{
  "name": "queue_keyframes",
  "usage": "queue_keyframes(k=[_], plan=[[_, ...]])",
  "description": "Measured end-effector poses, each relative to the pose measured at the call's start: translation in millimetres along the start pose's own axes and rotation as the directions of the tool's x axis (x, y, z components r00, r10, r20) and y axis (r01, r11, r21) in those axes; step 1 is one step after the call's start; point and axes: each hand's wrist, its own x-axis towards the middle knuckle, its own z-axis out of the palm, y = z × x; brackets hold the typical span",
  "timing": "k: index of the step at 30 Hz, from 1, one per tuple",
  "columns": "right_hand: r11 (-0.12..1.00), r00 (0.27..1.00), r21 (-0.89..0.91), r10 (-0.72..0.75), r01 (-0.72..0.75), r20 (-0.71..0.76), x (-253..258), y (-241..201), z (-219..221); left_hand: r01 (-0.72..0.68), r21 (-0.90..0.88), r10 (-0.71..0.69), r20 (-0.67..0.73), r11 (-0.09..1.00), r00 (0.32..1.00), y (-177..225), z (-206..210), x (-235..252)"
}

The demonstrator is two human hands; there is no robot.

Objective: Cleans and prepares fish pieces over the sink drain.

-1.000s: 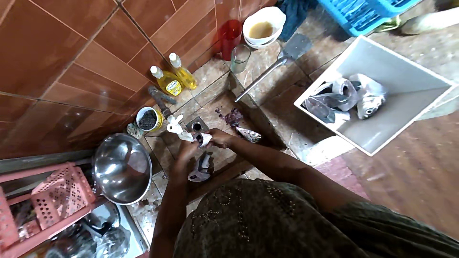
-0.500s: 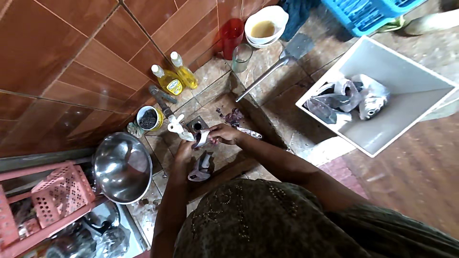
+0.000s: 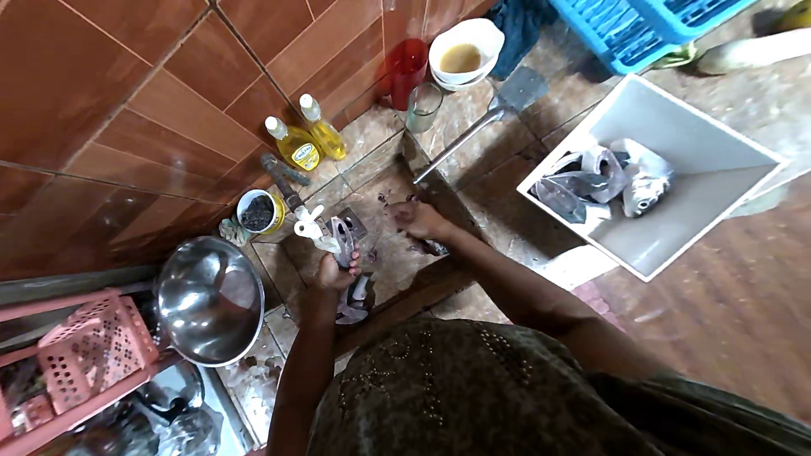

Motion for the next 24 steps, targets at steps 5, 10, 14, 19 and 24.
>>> queue_keyframes(k=[5,10,14,19,24], plan=[[0.818,0.955,0.575,-0.183,0.017,0.232,11,-45,69,-0.008,0.111,0.012,-0.035,0.994,0.999,4,-7,-7],[0.916,0.977,0.393,-0.149,0.078,0.152,35,-64,112,-0.126,0.279,0.217,-0.322,0.952,0.922,8,-1,-33],[0.978,0.977,0.115,-0.186,0.174,0.1,38,-66,128,-0.171,0.548,0.356,-0.25,0.819,0.9,-2,-9,-43],[0.791,0.988,0.605,-0.007,-0.09,0.156,24,-35,145,-0.29,0.627,0.492,-0.172,0.723,0.853,-5,-7,-25],[0.453,0.948,0.834,0.106,-0.315,0.3,6,-24,123,-0.295,0.574,0.467,-0.177,0.764,0.866,-1,13,-1]])
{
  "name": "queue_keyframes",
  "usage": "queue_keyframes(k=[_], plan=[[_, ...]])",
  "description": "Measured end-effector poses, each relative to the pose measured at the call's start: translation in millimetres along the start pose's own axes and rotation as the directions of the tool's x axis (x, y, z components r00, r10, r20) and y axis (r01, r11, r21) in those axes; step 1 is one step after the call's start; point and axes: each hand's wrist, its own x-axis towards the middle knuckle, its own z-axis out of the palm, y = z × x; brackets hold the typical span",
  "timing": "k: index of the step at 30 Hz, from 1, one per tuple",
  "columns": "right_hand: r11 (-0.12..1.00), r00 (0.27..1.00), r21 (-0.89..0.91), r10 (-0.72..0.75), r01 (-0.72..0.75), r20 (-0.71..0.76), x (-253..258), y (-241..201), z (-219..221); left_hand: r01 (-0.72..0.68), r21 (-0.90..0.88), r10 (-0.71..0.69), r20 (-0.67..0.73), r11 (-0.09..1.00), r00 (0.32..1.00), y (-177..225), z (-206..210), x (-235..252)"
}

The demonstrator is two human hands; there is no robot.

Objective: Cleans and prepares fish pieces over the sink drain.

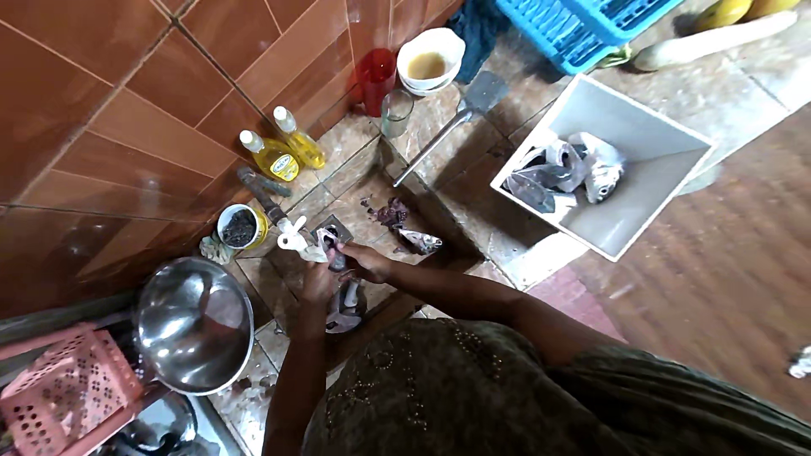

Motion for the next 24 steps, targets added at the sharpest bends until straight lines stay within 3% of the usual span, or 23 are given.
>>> queue_keyframes(k=[4,7,11,14,16,18,20,24], plan=[[0.97,0.995,-0.228,-0.095,0.087,-0.025,-19,-17,-28,-0.157,0.057,0.146,0.173,0.986,0.974,7,2,15],[0.918,0.985,-0.372,-0.168,0.14,-0.044,-33,-38,-47,-0.181,0.162,0.135,0.259,0.97,0.956,18,3,19],[0.668,0.951,-0.724,-0.305,0.171,-0.057,-56,-69,-69,-0.184,0.2,0.129,0.256,0.962,0.958,24,2,19],[0.442,0.893,-0.861,-0.449,0.25,0.028,-84,-89,-92,-0.115,0.267,0.066,0.184,0.957,0.981,16,0,17],[0.399,0.84,-0.868,-0.542,0.295,0.036,-117,-104,-109,-0.099,0.471,0.014,0.181,0.876,0.983,-4,-9,18],[0.405,0.78,-0.871,-0.625,0.279,-0.041,-157,-121,-125,-0.089,0.74,-0.092,0.2,0.667,0.975,-26,-25,18],[0.417,0.697,-0.87,-0.706,0.263,-0.127,-195,-133,-145,-0.047,0.89,-0.196,0.152,0.454,0.969,-38,-36,4],[0.503,0.465,-0.81,-0.82,0.303,-0.335,-249,-137,-189,-0.012,0.932,-0.258,0.112,0.362,0.96,-62,-63,-18]])
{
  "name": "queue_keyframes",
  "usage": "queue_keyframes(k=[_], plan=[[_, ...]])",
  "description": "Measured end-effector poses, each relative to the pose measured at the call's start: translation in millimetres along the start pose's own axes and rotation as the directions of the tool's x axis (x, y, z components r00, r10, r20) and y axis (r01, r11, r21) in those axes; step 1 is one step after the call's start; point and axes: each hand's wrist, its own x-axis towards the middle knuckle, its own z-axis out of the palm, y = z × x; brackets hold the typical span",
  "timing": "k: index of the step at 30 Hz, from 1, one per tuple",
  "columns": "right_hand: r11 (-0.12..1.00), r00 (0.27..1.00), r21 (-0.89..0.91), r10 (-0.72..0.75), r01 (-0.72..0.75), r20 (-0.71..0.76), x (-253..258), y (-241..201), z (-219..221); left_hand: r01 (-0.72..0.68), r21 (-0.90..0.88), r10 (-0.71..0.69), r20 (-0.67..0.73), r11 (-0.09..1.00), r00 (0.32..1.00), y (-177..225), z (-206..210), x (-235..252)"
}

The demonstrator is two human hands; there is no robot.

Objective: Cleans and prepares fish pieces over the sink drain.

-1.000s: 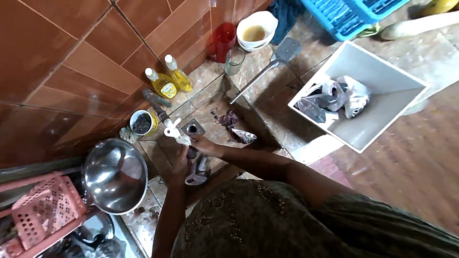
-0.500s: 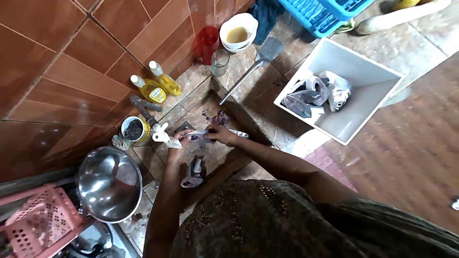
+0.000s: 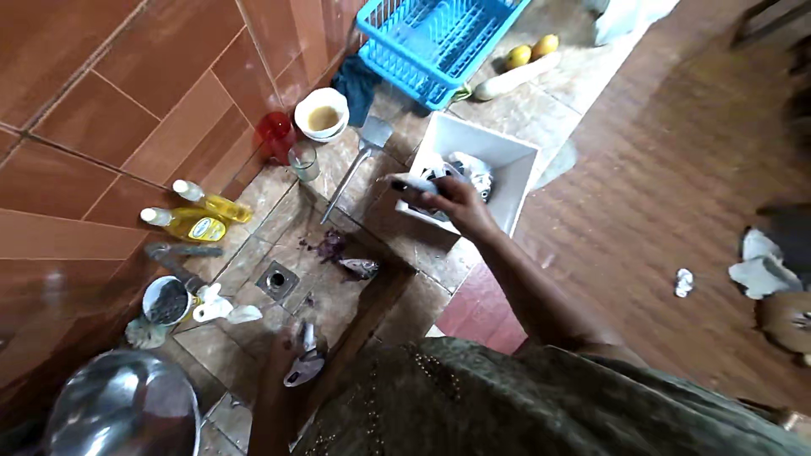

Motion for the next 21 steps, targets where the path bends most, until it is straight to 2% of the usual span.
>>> queue_keyframes(k=[5,7,8,9,10,12,13,15,17,19,21], plan=[[0.973,0.944,0.191,0.182,-0.132,-0.276,1,46,-38,-0.046,0.236,0.055,-0.028,0.971,0.998,-23,21,-24],[0.928,0.905,0.344,0.264,-0.144,-0.332,4,62,-46,-0.044,0.342,0.084,-0.102,0.939,0.991,-29,36,-34],[0.912,0.885,0.383,0.294,-0.148,-0.36,6,67,-50,-0.068,0.404,0.144,-0.159,0.912,0.977,-32,43,-40],[0.924,0.869,0.339,0.308,-0.176,-0.387,7,71,-55,-0.096,0.461,0.215,-0.212,0.882,0.954,-30,48,-48],[0.952,0.863,0.198,0.296,-0.232,-0.411,8,73,-61,-0.115,0.505,0.281,-0.266,0.856,0.922,-29,53,-53],[0.92,0.878,-0.202,0.229,-0.336,-0.42,10,66,-71,-0.089,0.496,0.242,-0.252,0.864,0.937,-21,57,-59],[0.881,0.897,-0.343,0.174,-0.326,-0.407,11,57,-71,-0.067,0.485,0.204,-0.235,0.872,0.951,-21,59,-58],[0.859,0.932,-0.451,0.078,-0.243,-0.354,13,40,-58,-0.025,0.489,0.139,-0.199,0.872,0.97,-21,60,-54],[0.849,0.97,-0.519,-0.033,-0.1,-0.241,10,26,-33,0.004,0.512,0.09,-0.159,0.859,0.983,-15,56,-53],[0.769,0.984,-0.639,-0.122,0.013,-0.127,9,22,-12,0.01,0.529,0.075,-0.138,0.848,0.988,-15,56,-49],[0.732,0.985,-0.679,-0.149,0.052,-0.085,14,29,-5,0.004,0.522,0.062,-0.109,0.853,0.992,-9,50,-53]])
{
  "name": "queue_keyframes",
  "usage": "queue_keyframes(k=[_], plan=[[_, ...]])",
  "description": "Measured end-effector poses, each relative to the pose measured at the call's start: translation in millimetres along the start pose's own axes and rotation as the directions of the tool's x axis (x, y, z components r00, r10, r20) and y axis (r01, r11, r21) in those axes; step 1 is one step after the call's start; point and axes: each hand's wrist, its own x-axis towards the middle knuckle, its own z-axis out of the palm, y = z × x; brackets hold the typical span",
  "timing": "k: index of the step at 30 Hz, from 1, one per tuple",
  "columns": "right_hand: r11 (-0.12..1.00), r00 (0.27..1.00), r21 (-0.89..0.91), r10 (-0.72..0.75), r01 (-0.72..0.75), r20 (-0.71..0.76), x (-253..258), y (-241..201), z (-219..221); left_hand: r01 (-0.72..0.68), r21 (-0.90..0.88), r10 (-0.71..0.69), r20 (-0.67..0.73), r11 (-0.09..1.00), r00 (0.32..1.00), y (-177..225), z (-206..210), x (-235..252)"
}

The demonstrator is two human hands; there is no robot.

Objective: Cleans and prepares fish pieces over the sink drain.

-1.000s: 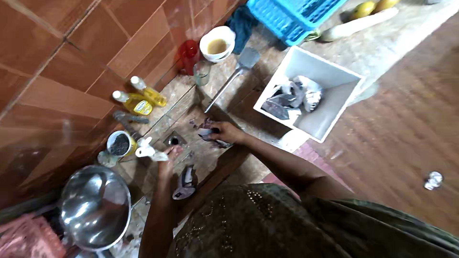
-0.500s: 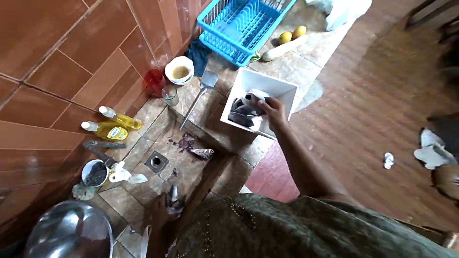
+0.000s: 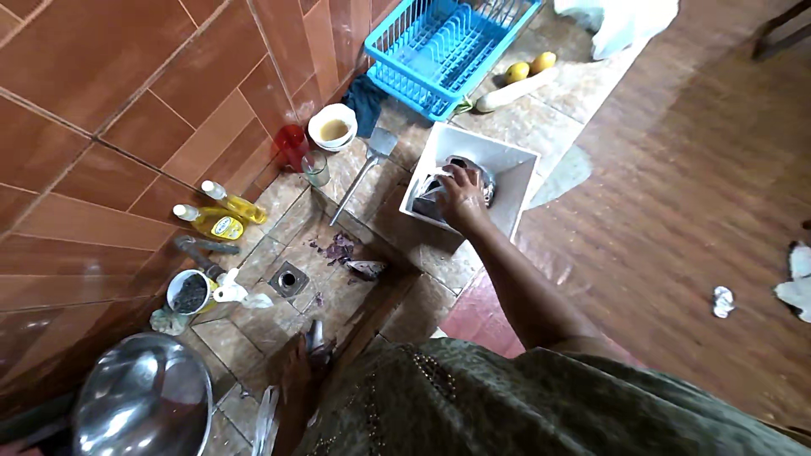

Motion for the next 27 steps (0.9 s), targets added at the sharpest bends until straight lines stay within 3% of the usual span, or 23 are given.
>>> queue_keyframes(k=[3,8,12,16,19,23,25,27], plan=[[0.991,0.992,0.048,0.127,-0.127,-0.001,13,21,5,-0.001,-0.046,0.004,0.077,0.999,0.997,6,-22,-6],[0.934,0.93,-0.069,0.356,-0.35,0.089,31,66,-10,-0.035,-0.073,0.042,0.087,0.997,0.995,-8,-9,14],[0.933,0.919,-0.123,0.356,-0.339,0.169,35,88,-15,-0.034,-0.131,0.044,0.078,0.991,0.996,-14,2,21],[0.941,0.946,-0.136,0.32,-0.31,0.055,34,92,-25,0.02,-0.147,-0.009,0.072,0.989,0.997,-7,-11,17],[0.971,0.975,-0.1,0.221,-0.219,0.016,33,51,-35,0.022,-0.168,-0.006,0.093,0.986,0.996,-7,-27,17],[0.988,0.991,0.106,-0.119,0.112,0.064,18,-43,-8,0.099,-0.347,-0.044,0.164,0.933,0.985,-10,-54,18],[0.922,0.941,0.26,-0.321,0.286,0.104,2,-88,27,0.1,-0.393,-0.019,0.204,0.914,0.979,-16,-60,22],[0.84,0.851,0.413,-0.471,0.351,0.234,-24,-129,71,0.061,-0.39,0.025,0.211,0.919,0.977,-22,-64,25]])
